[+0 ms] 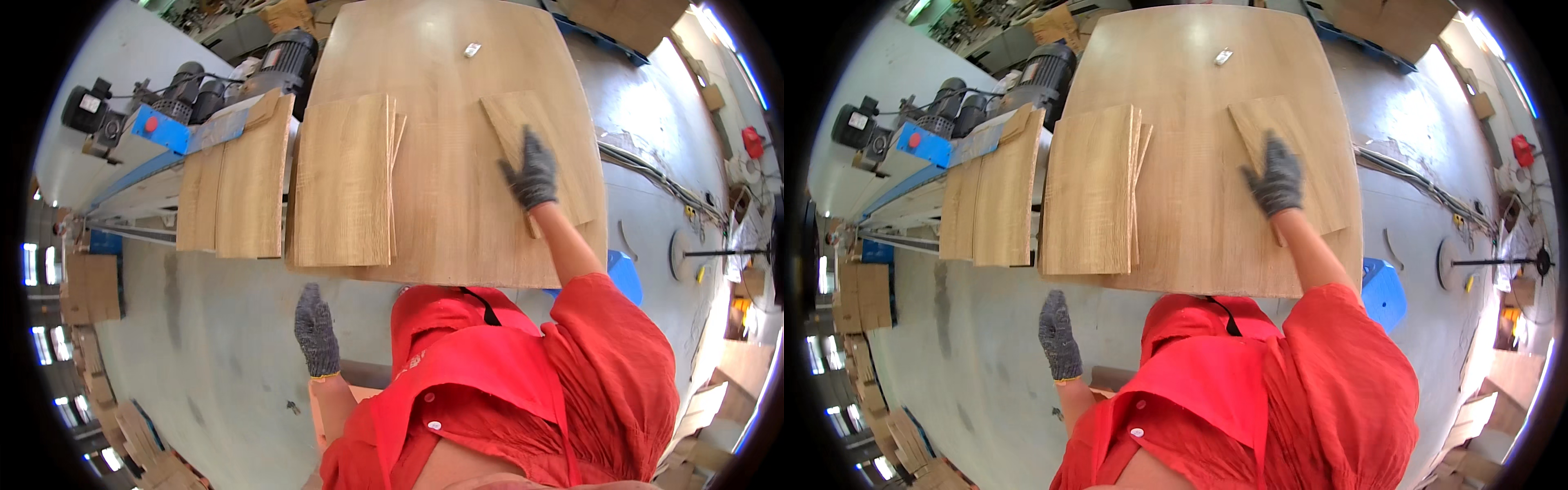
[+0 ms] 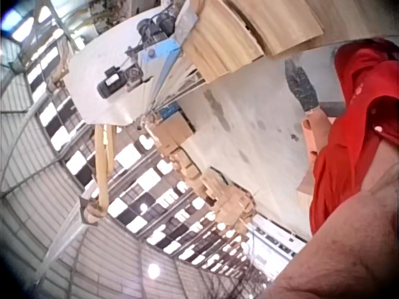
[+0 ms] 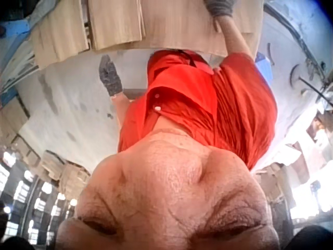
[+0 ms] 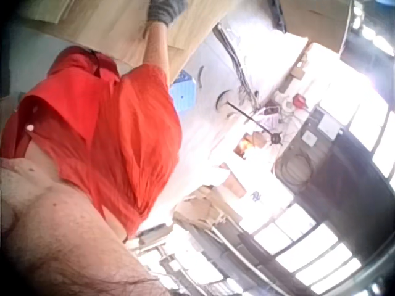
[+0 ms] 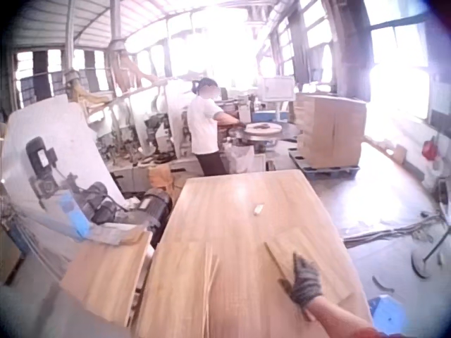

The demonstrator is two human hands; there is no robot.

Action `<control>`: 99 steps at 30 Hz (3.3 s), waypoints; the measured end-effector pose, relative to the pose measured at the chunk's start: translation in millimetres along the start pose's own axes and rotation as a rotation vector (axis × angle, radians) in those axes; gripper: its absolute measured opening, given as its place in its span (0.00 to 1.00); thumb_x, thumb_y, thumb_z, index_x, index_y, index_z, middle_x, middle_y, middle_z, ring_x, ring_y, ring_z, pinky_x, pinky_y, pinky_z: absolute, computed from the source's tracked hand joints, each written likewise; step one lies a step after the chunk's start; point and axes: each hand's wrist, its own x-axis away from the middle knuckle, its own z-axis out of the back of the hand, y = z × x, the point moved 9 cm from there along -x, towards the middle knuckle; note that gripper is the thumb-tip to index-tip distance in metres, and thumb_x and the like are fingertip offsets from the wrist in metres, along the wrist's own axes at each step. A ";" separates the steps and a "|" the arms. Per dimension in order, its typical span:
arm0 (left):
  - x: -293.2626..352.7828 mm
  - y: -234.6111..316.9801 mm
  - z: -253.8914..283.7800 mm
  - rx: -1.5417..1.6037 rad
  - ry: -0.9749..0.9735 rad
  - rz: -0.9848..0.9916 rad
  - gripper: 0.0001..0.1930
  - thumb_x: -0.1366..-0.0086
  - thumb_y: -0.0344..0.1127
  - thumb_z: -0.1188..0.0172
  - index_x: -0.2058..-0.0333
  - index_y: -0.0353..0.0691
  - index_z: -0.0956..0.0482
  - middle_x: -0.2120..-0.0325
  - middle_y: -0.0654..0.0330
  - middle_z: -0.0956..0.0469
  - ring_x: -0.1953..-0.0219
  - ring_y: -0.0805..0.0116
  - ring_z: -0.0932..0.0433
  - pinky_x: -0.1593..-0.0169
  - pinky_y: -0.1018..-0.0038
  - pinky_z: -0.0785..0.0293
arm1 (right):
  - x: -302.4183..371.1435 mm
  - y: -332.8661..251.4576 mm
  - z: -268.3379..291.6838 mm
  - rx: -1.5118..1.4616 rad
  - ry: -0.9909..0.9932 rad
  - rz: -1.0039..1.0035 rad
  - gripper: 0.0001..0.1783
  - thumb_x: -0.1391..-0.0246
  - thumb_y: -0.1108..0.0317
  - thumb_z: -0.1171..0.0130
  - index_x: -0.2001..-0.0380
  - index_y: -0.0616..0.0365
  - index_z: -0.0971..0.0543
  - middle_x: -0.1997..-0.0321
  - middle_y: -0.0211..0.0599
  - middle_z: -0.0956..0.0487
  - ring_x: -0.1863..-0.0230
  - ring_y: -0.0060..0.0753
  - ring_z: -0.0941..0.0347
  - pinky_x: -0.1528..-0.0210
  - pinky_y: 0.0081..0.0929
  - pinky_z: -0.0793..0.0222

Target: The person repeatedly picks up wooden planks from a table and stacks them onto a large orange pallet on the floor. They handle the planks one by one or in small groups, aligning them into neat piles. Another person briefly assists by handing over a plank.

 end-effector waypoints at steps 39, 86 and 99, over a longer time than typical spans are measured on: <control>88.1 13.2 -350.2 0.340 -1.433 0.631 0.22 0.34 0.39 0.42 0.46 0.33 0.31 0.58 0.62 0.25 0.58 0.74 0.29 0.52 0.75 0.30 | 350.5 147.0 135.7 0.219 0.187 -0.614 0.22 0.34 0.54 0.54 0.75 0.60 0.24 0.81 0.43 0.27 0.76 0.39 0.37 0.72 0.40 0.38; -82.0 10.0 4.7 0.378 -0.177 0.324 0.13 0.34 0.43 0.41 0.60 0.38 0.21 0.71 0.62 0.20 0.74 0.73 0.24 0.69 0.76 0.26 | 19.0 -332.8 -82.9 -1.408 -0.661 -0.502 0.38 0.42 0.66 0.43 0.33 0.68 0.45 0.43 0.46 0.27 0.49 0.34 0.30 0.47 0.26 0.32; -264.9 62.6 172.3 -0.817 0.323 -0.573 0.24 0.39 0.48 0.37 0.56 0.31 0.23 0.58 0.41 0.22 0.52 0.44 0.25 0.46 0.59 0.30 | 26.7 -194.2 -22.0 -0.291 -0.648 -0.266 0.42 0.44 0.51 0.42 0.32 0.59 0.43 0.50 0.58 0.25 0.51 0.50 0.25 0.47 0.37 0.30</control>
